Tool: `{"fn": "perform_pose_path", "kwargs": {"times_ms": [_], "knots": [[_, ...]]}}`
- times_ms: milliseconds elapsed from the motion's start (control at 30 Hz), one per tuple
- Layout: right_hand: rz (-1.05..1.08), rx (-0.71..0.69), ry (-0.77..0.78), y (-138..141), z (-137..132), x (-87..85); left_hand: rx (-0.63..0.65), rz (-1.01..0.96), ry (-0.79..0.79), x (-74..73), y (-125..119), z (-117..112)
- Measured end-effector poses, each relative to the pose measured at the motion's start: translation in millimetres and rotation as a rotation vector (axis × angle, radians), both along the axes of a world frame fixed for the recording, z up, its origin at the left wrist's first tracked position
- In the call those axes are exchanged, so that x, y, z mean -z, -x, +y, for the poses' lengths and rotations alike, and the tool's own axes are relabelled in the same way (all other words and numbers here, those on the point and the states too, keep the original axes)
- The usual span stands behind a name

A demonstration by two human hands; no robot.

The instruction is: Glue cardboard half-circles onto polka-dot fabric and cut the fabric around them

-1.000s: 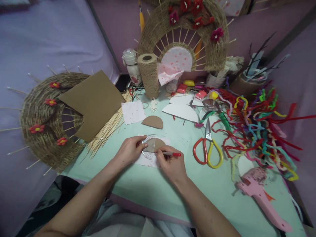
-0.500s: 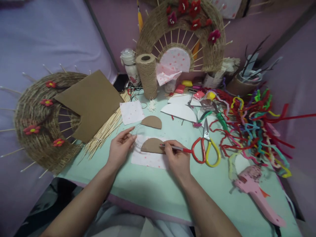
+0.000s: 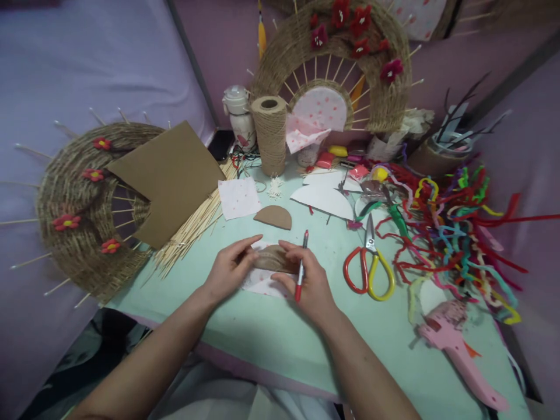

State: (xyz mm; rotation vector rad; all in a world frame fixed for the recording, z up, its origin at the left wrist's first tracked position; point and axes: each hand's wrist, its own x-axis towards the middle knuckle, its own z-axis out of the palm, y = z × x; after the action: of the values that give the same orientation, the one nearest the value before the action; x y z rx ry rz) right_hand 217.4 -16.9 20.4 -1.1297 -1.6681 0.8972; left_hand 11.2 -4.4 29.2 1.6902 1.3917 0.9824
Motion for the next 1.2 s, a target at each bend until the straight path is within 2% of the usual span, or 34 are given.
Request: {"fn": "perform_pose_path", "kwargs": {"times_ms": [67,133,300,600,833,933,1033,1100,1200], "knots": [[-0.052,-0.149,-0.026,1,0,4.4,0.039,0.009,0.04,1.8,-3,-2],[-0.116,-0.216,-0.046,2,-1,8.7,0.034,-0.007,0.071,3.2,-5,-4],[-0.253,-0.165,-0.074,3,-1,12.6,0.014,-0.038,0.114,3.4,-8,-5],[-0.236,-0.048,-0.066,-1,0,9.9,-0.017,-0.121,0.076,4.5,-7,-4],[-0.261,-0.009,-0.074,-2,1,11.6,-0.045,-0.216,0.1,10.4,-8,-2],[-0.262,-0.019,-0.068,-5,3,9.2,-0.09,-0.111,0.021,8.2,-5,-1],[-0.294,-0.054,-0.045,-13,5,5.2,-0.125,0.137,-0.197,2.3,-5,-10],[-0.35,-0.082,-0.026,-18,7,3.4,-0.067,0.282,-0.337,-0.3,-8,-23],[-0.421,-0.128,-0.023,-22,10,3.2,0.034,0.397,-0.418,1.2,-20,-45]]}}
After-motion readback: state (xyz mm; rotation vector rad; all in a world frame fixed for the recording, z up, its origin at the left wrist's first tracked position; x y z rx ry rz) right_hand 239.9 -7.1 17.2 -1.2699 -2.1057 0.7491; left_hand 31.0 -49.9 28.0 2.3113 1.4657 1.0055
